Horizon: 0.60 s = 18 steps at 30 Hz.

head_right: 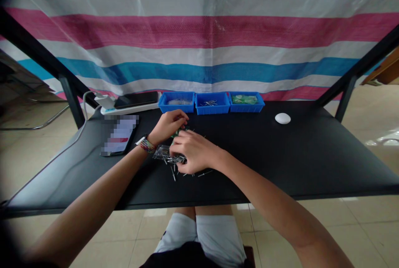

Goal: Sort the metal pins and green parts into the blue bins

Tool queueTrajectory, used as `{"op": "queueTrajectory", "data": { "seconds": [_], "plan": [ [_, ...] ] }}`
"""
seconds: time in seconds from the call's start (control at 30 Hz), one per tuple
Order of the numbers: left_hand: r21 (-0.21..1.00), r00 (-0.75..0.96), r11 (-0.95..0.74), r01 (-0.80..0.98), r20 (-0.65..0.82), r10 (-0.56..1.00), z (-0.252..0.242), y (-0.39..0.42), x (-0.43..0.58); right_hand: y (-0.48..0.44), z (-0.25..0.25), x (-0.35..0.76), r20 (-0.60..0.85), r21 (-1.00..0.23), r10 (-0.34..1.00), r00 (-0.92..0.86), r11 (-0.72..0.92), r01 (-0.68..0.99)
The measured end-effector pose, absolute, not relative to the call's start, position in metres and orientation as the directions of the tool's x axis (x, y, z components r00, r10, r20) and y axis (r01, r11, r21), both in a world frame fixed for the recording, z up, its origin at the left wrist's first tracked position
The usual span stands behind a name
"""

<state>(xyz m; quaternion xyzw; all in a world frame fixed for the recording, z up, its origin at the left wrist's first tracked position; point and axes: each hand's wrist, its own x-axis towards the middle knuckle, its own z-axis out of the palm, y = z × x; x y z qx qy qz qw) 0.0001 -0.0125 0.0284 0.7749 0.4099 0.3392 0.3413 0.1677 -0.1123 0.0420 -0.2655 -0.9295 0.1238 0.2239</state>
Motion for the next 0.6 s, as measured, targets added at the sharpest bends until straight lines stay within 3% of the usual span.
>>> {"op": "queueTrajectory", "data": {
  "seconds": [0.23, 0.47, 0.6],
  "plan": [
    [0.822, 0.438, -0.425, 0.380, 0.245, 0.865, 0.027, -0.010, -0.001, -0.115, 0.042, 0.165, 0.316, -0.214, 0.532, -0.786, 0.847, 0.487],
    [0.828, 0.438, -0.419, 0.372, 0.241, 0.866, 0.025, -0.009, -0.001, -0.111, 0.042, 0.171, 0.382, -0.232, 0.507, -0.773, 0.862, 0.451],
    [0.862, 0.440, -0.392, 0.321, 0.231, 0.868, 0.023, -0.008, -0.001, -0.103, 0.041, 0.178, 0.487, -0.294, 0.567, -0.664, 0.823, 0.487]
  ]
}}
